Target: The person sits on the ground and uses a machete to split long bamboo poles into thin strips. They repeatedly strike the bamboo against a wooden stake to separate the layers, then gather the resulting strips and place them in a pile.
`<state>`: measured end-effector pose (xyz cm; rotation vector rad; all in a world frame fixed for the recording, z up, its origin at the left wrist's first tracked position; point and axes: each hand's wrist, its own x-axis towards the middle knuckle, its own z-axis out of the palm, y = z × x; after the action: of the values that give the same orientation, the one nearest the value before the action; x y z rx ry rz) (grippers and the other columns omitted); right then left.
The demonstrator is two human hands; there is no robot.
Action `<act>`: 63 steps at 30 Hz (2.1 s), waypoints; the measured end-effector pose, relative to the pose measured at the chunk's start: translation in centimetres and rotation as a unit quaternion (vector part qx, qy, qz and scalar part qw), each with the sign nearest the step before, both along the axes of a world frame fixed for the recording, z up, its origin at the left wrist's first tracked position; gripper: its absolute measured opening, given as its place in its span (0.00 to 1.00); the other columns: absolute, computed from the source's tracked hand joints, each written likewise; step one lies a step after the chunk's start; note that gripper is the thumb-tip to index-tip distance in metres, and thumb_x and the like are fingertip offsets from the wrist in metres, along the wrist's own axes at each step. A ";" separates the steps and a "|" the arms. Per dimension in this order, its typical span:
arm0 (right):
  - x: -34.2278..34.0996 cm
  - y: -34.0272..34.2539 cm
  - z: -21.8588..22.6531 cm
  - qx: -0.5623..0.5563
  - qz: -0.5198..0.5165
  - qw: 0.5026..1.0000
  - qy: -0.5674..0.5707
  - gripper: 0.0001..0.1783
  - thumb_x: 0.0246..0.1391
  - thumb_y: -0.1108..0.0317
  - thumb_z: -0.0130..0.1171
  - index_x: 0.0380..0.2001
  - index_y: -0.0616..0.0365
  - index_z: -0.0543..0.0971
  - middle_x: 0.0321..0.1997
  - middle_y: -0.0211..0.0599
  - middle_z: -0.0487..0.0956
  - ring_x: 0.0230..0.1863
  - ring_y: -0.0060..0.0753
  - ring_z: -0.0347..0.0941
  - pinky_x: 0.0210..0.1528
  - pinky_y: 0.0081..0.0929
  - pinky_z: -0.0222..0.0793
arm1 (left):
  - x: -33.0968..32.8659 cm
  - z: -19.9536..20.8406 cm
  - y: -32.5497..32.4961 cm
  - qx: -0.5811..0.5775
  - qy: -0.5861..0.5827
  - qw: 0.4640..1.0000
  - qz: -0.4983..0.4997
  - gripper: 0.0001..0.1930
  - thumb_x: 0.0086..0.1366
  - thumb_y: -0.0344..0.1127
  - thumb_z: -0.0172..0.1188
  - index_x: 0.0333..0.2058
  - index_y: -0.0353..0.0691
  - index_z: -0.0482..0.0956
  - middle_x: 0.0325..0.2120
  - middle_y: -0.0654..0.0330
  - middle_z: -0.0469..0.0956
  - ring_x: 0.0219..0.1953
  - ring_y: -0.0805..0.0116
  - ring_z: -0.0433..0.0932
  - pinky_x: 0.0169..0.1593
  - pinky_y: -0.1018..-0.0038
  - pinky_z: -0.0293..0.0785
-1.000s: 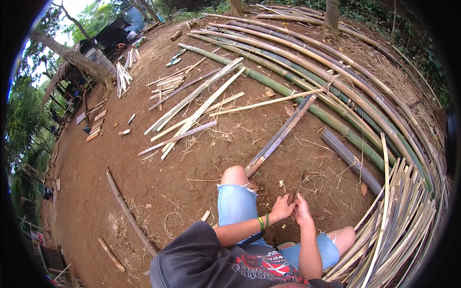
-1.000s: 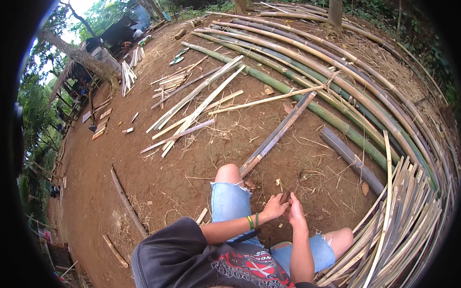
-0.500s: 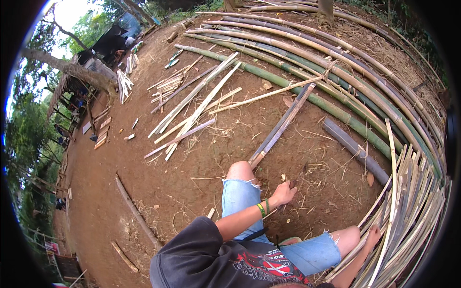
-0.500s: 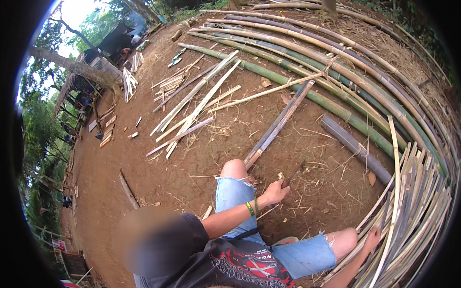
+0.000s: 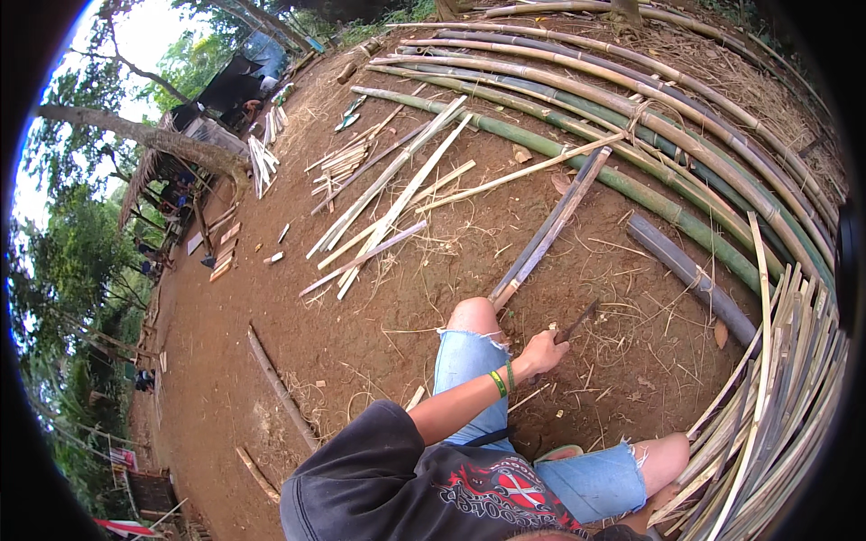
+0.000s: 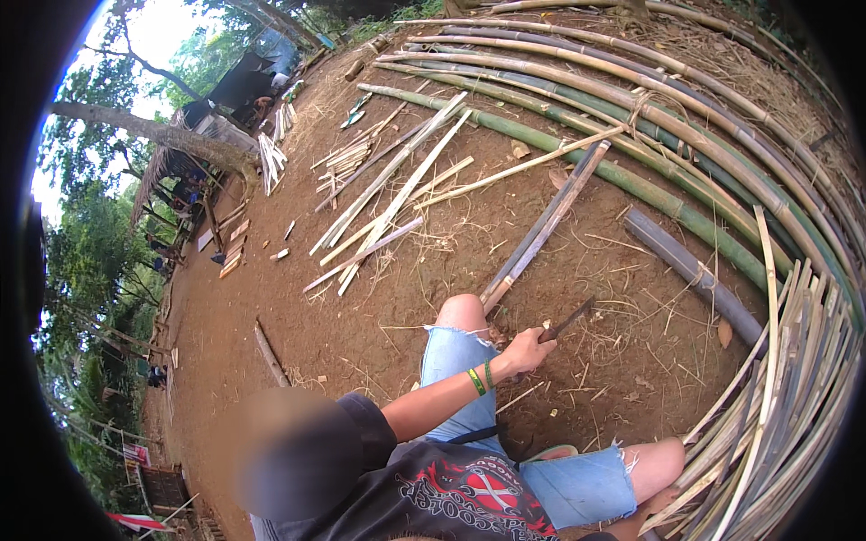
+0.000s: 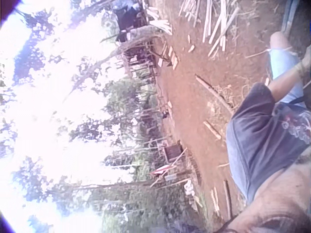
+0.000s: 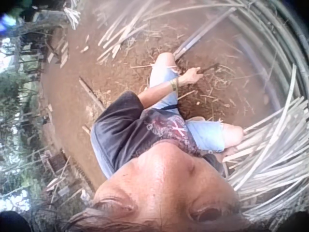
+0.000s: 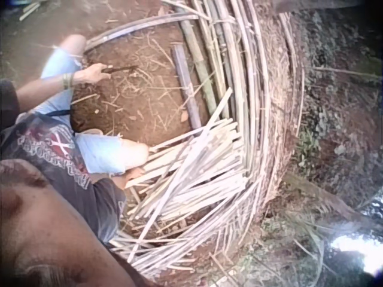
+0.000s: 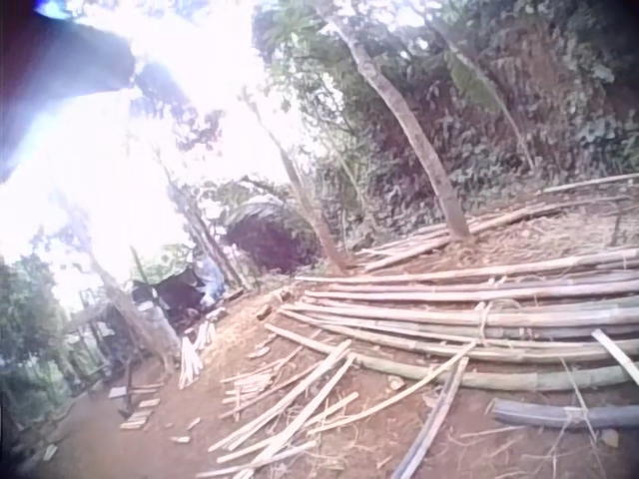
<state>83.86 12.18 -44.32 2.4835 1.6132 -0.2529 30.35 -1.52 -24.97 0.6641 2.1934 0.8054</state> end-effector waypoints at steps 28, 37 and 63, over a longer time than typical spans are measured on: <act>4.0 -2.6 5.3 0.104 0.027 0.988 0.112 0.24 0.53 0.59 0.66 0.48 0.64 0.75 0.47 0.57 0.78 0.48 0.62 0.74 0.50 0.51 0.70 | -1.0 1.0 0.9 0.015 -0.069 0.997 -0.001 0.16 0.67 0.42 0.58 0.41 0.32 0.79 0.16 0.62 0.74 0.16 0.75 0.71 0.19 0.73 0.67; 2.5 -2.3 6.9 0.119 0.028 0.988 0.095 0.24 0.50 0.65 0.67 0.50 0.55 0.74 0.49 0.49 0.77 0.52 0.57 0.73 0.52 0.48 0.72 | -1.9 -0.1 0.2 0.048 -0.199 0.978 0.035 0.10 0.69 0.35 0.55 0.30 0.36 0.72 0.16 0.66 0.68 0.14 0.76 0.68 0.17 0.75 0.66; 7.7 18.5 7.2 0.167 0.011 0.986 0.022 0.23 0.56 0.72 0.53 0.56 0.49 0.70 0.61 0.38 0.69 0.65 0.45 0.64 0.64 0.50 0.62 | 1.2 1.8 1.9 0.015 -0.187 0.982 0.019 0.10 0.71 0.33 0.52 0.28 0.39 0.68 0.15 0.64 0.66 0.14 0.71 0.67 0.20 0.73 0.68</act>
<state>91.59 30.71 -37.09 2.7131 1.8333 -0.0343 31.54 0.38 -23.12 0.4441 1.8604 0.9038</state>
